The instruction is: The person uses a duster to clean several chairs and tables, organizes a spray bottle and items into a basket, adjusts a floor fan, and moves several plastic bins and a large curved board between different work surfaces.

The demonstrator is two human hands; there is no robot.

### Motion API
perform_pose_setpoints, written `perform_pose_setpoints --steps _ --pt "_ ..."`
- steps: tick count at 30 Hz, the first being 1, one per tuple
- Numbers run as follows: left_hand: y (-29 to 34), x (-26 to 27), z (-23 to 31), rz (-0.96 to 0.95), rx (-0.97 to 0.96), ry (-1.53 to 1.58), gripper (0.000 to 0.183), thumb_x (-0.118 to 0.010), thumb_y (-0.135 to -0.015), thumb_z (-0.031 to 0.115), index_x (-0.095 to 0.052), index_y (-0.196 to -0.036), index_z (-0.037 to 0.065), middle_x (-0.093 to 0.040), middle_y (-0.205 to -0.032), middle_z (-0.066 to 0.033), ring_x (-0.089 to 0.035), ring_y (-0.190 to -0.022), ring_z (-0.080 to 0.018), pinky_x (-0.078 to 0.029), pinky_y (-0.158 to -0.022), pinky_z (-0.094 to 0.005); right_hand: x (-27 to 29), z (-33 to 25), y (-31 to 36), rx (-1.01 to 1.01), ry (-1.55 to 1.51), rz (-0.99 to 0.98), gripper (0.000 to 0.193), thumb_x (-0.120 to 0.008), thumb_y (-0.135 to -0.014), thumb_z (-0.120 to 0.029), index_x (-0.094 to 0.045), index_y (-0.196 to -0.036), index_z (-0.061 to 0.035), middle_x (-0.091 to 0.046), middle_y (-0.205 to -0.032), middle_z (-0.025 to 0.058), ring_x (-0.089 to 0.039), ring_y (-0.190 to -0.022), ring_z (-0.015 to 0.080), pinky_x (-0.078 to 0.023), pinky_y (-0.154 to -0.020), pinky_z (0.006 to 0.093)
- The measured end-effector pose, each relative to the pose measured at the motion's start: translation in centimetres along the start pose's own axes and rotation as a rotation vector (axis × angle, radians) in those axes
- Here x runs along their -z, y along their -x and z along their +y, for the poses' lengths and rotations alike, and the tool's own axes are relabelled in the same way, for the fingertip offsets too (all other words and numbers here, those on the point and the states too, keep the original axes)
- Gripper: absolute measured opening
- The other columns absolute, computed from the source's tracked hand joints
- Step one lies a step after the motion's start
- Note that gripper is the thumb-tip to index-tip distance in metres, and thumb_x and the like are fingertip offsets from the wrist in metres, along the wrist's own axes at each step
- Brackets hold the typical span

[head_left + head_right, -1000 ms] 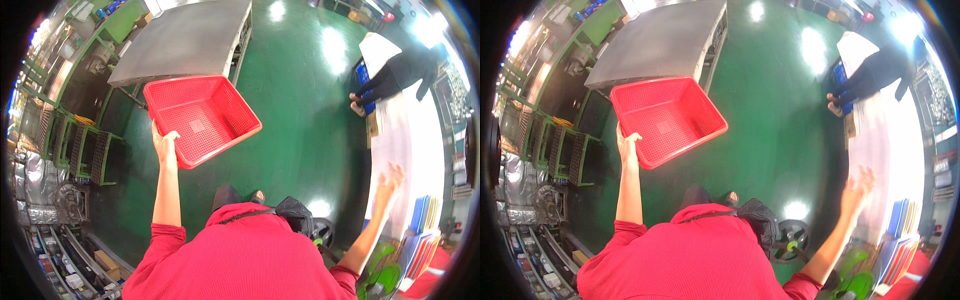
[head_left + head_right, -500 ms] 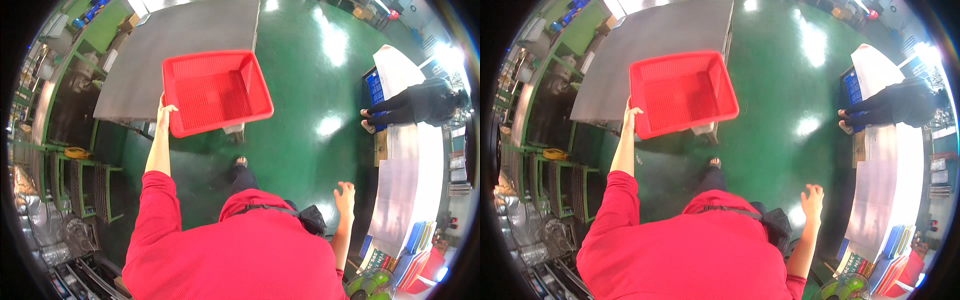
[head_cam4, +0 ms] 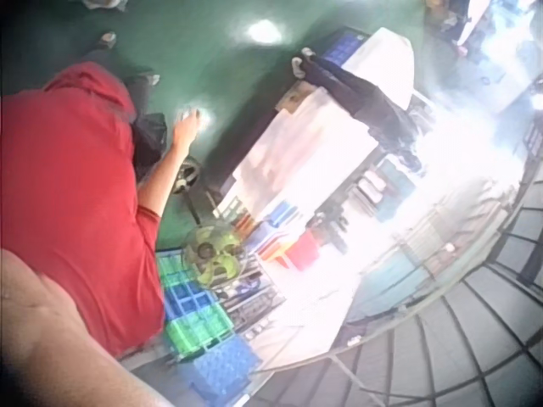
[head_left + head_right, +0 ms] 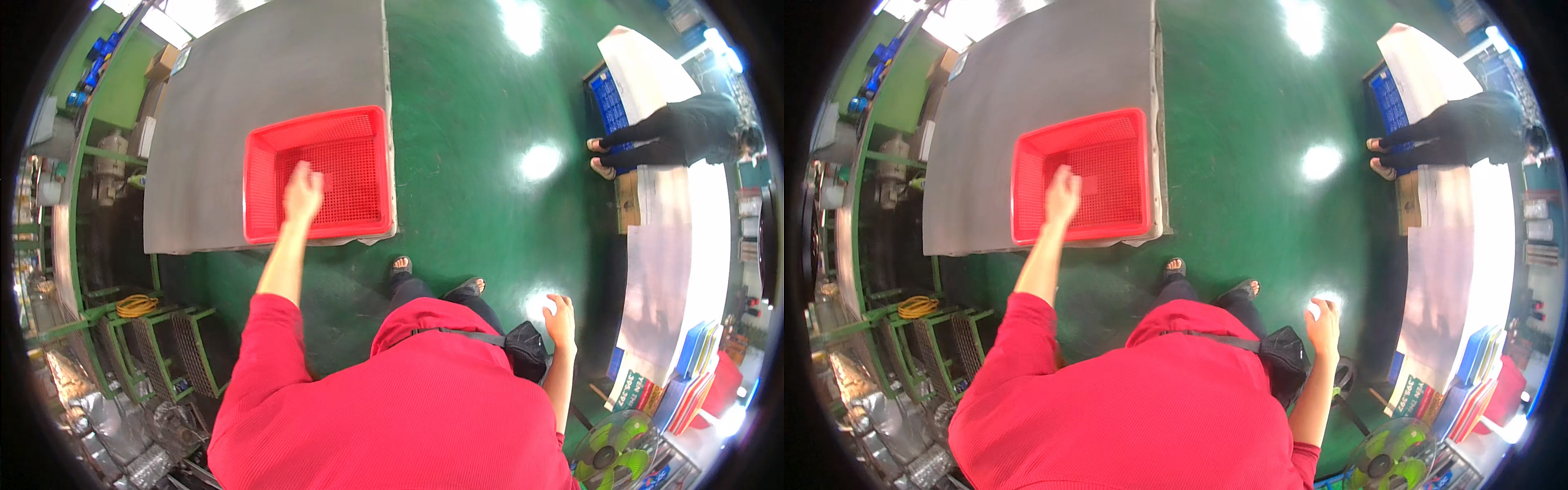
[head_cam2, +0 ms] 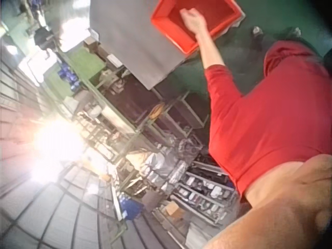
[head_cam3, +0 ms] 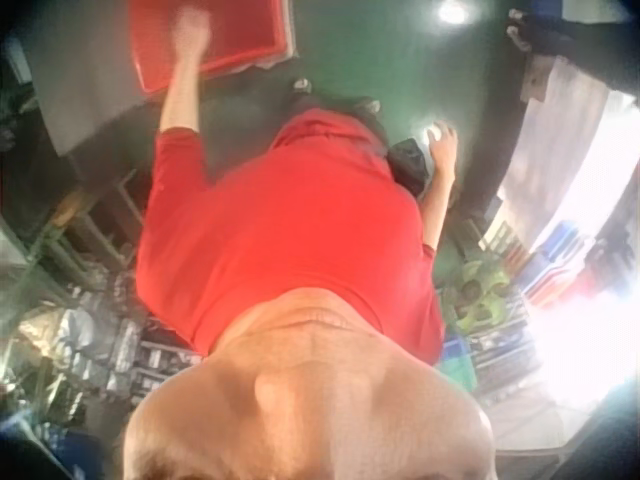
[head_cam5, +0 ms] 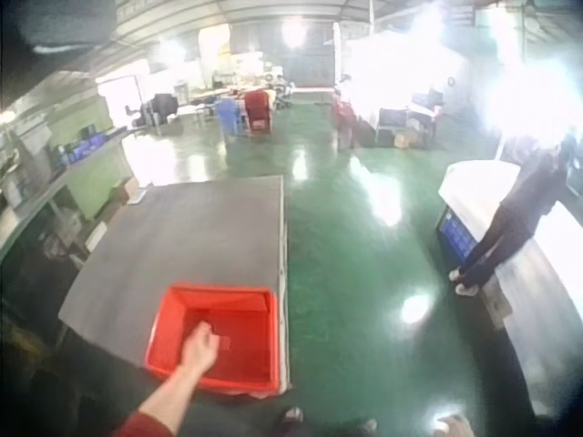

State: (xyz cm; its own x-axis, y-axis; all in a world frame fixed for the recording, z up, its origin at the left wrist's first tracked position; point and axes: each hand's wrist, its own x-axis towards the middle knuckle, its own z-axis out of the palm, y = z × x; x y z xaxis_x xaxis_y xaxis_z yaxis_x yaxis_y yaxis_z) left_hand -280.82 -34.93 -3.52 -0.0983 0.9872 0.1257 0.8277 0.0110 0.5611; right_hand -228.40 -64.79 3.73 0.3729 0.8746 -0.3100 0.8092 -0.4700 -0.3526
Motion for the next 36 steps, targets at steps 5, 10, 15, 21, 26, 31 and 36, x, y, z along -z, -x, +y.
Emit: perform_pose_setpoints --steps 5,10,15,21,26,31,36 --pt "7.6 -11.6 8.8 -0.201 -0.036 -0.068 0.082 -0.045 -0.081 0.056 -0.014 -0.14 0.008 -0.023 -0.14 -0.0243 -0.028 -0.126 -0.0419 -0.03 -0.098 -0.0517 2.1 2.2 -2.0 -0.026 -0.138 -0.02 0.035 -0.06 -0.076 -0.015 -0.055 -0.109 -0.0055 -0.052 -0.111 0.0177 -0.049 -0.107 0.0333 -0.04 -0.089 0.0394" --pt "9.2 -12.6 19.2 0.103 -0.051 -0.648 0.073 -0.053 -0.08 0.04 -0.019 -0.139 0.015 -0.018 -0.144 -0.0165 -0.016 -0.13 -0.0427 -0.024 -0.092 -0.0661 4.3 13.3 -0.7 -0.286 -0.175 0.118 0.035 -0.063 -0.077 -0.024 -0.056 -0.109 -0.0129 -0.049 -0.116 0.0131 -0.046 -0.11 0.0304 -0.041 -0.091 0.0404" --pt "6.4 -18.3 33.3 0.245 -0.265 -0.302 0.073 -0.059 -0.074 0.009 -0.023 -0.137 0.012 -0.026 -0.139 -0.0172 -0.026 -0.127 -0.0374 -0.026 -0.097 -0.0572 7.2 25.2 2.7 -0.531 -0.094 0.123 0.034 -0.061 -0.078 -0.025 -0.056 -0.11 -0.014 -0.051 -0.112 0.0103 -0.048 -0.107 0.0266 -0.044 -0.086 0.0418" --pt "13.6 -31.1 60.7 -0.083 -0.915 0.26 0.064 -0.054 -0.072 -0.004 -0.031 -0.131 0.001 -0.036 -0.132 -0.018 -0.032 -0.124 -0.0342 -0.024 -0.104 -0.0431 10.6 36.6 5.8 -0.695 -0.206 0.219 0.033 -0.059 -0.079 -0.026 -0.055 -0.11 -0.0145 -0.053 -0.108 0.0105 -0.053 -0.101 0.0275 -0.044 -0.085 0.044" --pt "20.8 -40.1 74.6 -0.398 -1.021 0.298 0.059 -0.051 -0.075 -0.004 -0.033 -0.13 0.002 -0.038 -0.131 -0.0173 -0.033 -0.124 -0.0318 -0.025 -0.104 -0.0405 14.0 44.7 3.7 -0.711 -0.417 0.267 0.034 -0.057 -0.081 -0.027 -0.053 -0.112 -0.0144 -0.054 -0.11 0.0116 -0.053 -0.102 0.0276 -0.044 -0.086 0.0406" --pt "24.2 -50.5 87.4 -0.484 -1.052 0.405 0.055 -0.05 -0.075 -0.005 -0.036 -0.128 0.0 -0.041 -0.128 -0.0177 -0.038 -0.12 -0.0329 -0.03 -0.101 -0.0388 19.6 57.1 2.0 -0.779 -0.442 0.307 0.033 -0.056 -0.08 -0.025 -0.053 -0.112 -0.0139 -0.055 -0.109 0.0122 -0.054 -0.102 0.028 -0.044 -0.086 0.0392" --pt "32.0 -61.2 105.1 -0.765 -0.995 0.706 0.044 -0.048 -0.076 -0.006 -0.046 -0.12 -0.003 -0.047 -0.122 -0.0176 -0.049 -0.11 -0.0294 -0.039 -0.094 -0.0349 26.7 68.8 2.5 -0.907 -0.348 0.365 0.035 -0.061 -0.077 -0.022 -0.054 -0.109 -0.0133 -0.055 -0.105 0.0118 -0.054 -0.1 0.0285 -0.044 -0.085 0.039"
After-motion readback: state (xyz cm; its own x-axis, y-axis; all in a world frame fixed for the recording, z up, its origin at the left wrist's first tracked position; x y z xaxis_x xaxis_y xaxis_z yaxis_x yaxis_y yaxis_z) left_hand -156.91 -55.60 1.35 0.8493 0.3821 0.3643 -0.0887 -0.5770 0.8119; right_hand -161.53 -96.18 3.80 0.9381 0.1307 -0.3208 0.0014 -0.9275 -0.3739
